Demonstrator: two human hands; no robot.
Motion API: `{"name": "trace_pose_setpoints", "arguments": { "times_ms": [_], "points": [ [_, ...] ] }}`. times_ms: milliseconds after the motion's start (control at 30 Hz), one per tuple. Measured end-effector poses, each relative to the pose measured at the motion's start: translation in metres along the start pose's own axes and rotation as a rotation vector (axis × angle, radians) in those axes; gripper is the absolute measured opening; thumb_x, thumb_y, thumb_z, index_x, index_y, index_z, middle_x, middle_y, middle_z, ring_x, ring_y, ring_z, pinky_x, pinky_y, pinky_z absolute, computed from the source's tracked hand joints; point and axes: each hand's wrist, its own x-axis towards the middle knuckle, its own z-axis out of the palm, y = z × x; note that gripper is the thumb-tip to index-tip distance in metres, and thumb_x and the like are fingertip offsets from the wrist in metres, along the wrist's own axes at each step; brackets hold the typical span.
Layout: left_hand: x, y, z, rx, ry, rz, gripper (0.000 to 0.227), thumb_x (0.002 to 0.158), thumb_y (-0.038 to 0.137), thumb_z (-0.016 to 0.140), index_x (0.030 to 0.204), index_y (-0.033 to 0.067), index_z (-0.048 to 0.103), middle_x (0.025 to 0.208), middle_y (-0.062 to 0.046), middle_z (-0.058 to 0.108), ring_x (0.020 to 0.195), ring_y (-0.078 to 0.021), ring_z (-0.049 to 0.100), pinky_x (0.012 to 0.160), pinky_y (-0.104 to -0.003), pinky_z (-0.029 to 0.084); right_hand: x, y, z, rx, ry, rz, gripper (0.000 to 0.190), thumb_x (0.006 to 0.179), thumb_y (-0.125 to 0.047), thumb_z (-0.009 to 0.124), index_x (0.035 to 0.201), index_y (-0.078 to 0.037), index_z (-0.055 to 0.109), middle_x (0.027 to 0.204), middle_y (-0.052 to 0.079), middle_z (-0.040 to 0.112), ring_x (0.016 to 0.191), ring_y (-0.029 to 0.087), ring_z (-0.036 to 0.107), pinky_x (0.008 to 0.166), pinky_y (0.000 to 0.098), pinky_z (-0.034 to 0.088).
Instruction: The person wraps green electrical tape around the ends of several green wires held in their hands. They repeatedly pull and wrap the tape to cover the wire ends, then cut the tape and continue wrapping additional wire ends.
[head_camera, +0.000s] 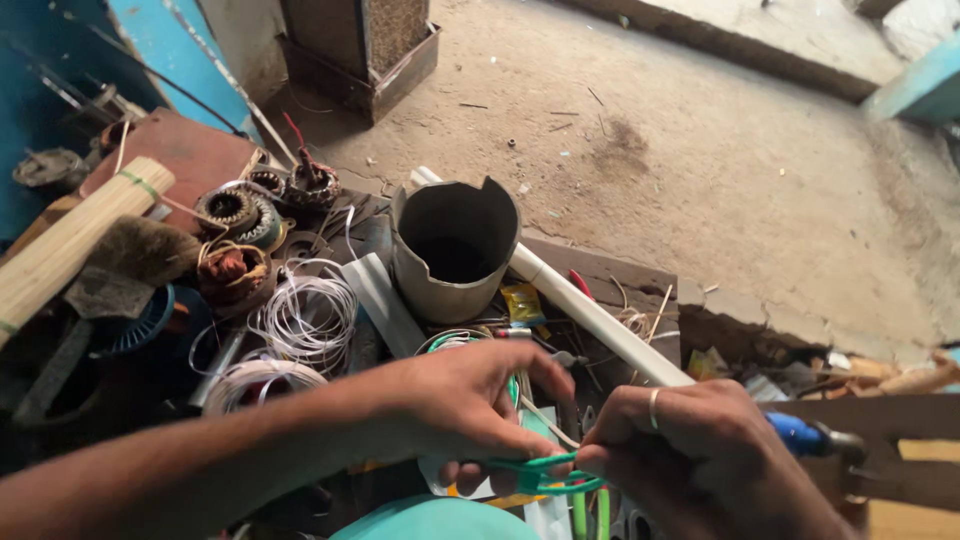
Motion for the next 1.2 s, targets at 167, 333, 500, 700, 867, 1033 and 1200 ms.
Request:
{"name": "trace_pose_setpoints", "arguments": {
  "times_ms": [167, 333, 500, 700, 867, 1033, 1200],
  "points": [
    [-0.026, 0.014, 0.014, 0.163, 0.144, 0.414, 0.022, 0.096, 0.022, 0.072, 0.097, 0.0007, 0.076, 0.078, -0.008, 0.073, 0.067, -0.0141, 0.067, 0.058, -0.029, 0.053, -0.002, -0.001, -0.008, 0.083, -0.012, 0.160, 0.011, 0.087, -0.014, 0.080, 0.082, -0.006, 0.073, 0.062, 0.003, 0.061, 0.053, 0.011, 0.056, 0.050, 0.0322, 0.040],
    [-0.034, 0.016, 0.021, 0.618, 0.294, 0.591, 0.012, 0.091, 0.015, 0.071, 0.093, 0.0032, 0.072, 0.083, -0.010, 0.072, 0.079, -0.0253, 0.071, 0.072, -0.035, 0.055, 0.008, -0.004, 0.007, 0.105, -0.045, -0.059, 0.011, 0.092, -0.014, 0.073, 0.100, -0.007, 0.072, 0.073, 0.001, 0.073, 0.058, 0.008, 0.065, 0.050, 0.0256, 0.048],
    [-0.040, 0.017, 0.010, 0.590, 0.006, 0.600, 0.021, 0.085, 0.006, 0.069, 0.105, 0.0040, 0.064, 0.091, -0.012, 0.068, 0.086, -0.0276, 0.069, 0.076, -0.038, 0.054, 0.005, 0.002, 0.014, 0.094, -0.032, -0.110, 0.011, 0.092, -0.018, 0.076, 0.094, -0.008, 0.072, 0.074, -0.001, 0.072, 0.058, 0.004, 0.064, 0.048, 0.0215, 0.047],
    [-0.036, 0.004, 0.037, 0.675, 0.393, 0.628, 0.027, 0.077, 0.007, 0.077, 0.101, 0.0064, 0.064, 0.095, -0.011, 0.068, 0.088, -0.0284, 0.071, 0.075, -0.037, 0.055, 0.006, 0.022, 0.029, 0.362, 0.005, 0.109, 0.011, 0.092, -0.009, 0.070, 0.090, -0.001, 0.077, 0.063, 0.003, 0.067, 0.062, 0.004, 0.052, 0.049, 0.0247, 0.046],
    [-0.037, -0.006, 0.047, 0.848, 0.633, 0.960, 0.030, 0.089, 0.005, 0.076, 0.115, 0.0052, 0.061, 0.106, -0.012, 0.066, 0.095, -0.0295, 0.073, 0.082, -0.035, 0.059, 0.001, 0.029, 0.046, 0.504, 0.079, 0.012, 0.011, 0.094, -0.008, 0.070, 0.094, 0.001, 0.076, 0.071, 0.003, 0.074, 0.066, 0.004, 0.063, 0.055, 0.0227, 0.051],
    [-0.042, -0.015, 0.047, 0.246, 0.428, 0.901, 0.011, 0.104, 0.005, 0.062, 0.113, 0.0007, 0.058, 0.105, -0.010, 0.068, 0.099, -0.0268, 0.080, 0.086, -0.036, 0.067, -0.002, 0.021, 0.048, 0.263, 0.195, -0.191, 0.009, 0.091, -0.010, 0.074, 0.095, -0.002, 0.073, 0.074, 0.003, 0.073, 0.059, 0.008, 0.068, 0.052, 0.0246, 0.051],
    [-0.022, -0.015, 0.023, -0.210, 0.214, 0.211, 0.034, 0.088, 0.016, 0.080, 0.107, -0.0010, 0.058, 0.090, -0.009, 0.070, 0.085, -0.0169, 0.074, 0.067, -0.031, 0.058, -0.002, 0.015, 0.049, 0.128, 0.175, -0.420, 0.009, 0.090, -0.004, 0.075, 0.095, -0.002, 0.068, 0.070, 0.007, 0.061, 0.055, 0.019, 0.063, 0.049, 0.0298, 0.047]
  ]
}}
